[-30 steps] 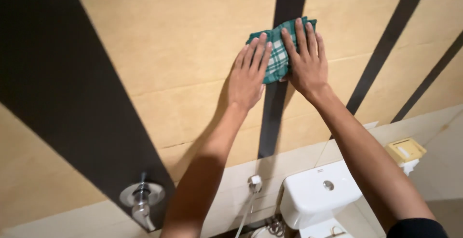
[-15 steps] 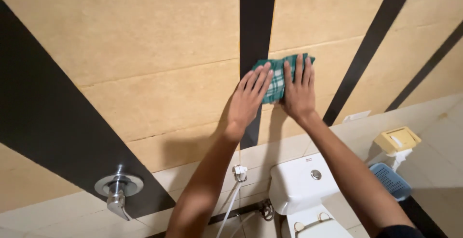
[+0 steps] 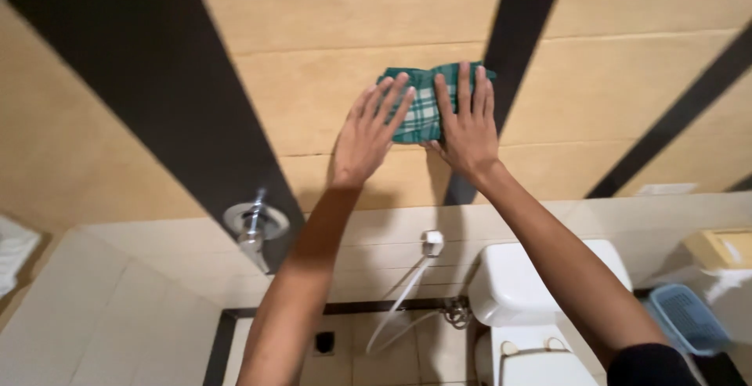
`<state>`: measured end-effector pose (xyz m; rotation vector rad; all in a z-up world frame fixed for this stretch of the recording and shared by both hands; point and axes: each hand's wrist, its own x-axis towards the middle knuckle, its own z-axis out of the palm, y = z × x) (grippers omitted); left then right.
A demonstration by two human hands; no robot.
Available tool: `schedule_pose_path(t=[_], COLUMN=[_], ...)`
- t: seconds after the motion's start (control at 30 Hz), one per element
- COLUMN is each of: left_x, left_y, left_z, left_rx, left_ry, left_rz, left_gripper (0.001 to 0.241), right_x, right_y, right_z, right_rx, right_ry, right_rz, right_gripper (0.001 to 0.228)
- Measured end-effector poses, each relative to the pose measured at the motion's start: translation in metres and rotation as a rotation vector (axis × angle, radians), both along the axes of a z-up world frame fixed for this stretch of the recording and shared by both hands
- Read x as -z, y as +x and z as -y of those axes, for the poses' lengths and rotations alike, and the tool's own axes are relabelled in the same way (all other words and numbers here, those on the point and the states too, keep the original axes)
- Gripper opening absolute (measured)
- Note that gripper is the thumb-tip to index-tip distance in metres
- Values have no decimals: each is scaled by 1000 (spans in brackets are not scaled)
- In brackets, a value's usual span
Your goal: The person wipes a wall-mounted shower fixture and adjacent tiled wall with a green checkered cloth, then rinses and wrings the cloth at the sink. The person sprays a cleaning solution from a white bottle onto the wall and toilet tank area.
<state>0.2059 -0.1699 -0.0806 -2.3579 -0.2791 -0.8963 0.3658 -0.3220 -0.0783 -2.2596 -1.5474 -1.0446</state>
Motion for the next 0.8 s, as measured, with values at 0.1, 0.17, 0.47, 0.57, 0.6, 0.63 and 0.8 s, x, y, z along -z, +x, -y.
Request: schedule_pose_path(t=[0.1,0.17,0.47,0.57,0.6,0.63,0.8], left_x=[-5,8,43,69,79,94,156], left_y=[-49,-74,-153,-153,-151,-150,-156], left_z=[-32,-59,-116,-125,-130,-134,-143], left_rx=[-122,-150,-80,-24,10,13,62], left_ry=[-102,-100,-201,-290,-337,-342,-329], left_rz=[-76,-37,137,234,295,290,430], left_gripper=[106,109,105,96,90,90,73], right_x=[3,4,29,42,47,56,103], right_y=[-32,-58,-121,-130,-131,-134,-151], right_z=[-50,-78,-155,-165,-169,-172,-184], right_rx=[-109,-135,-224,-188,-195,-192,-189], right_ry=[31,16,-12,-57,-55,-60,-169], right_rz=[17,24,114,169,199,193,103], right_gripper=[126,127,123,118,115,115,103])
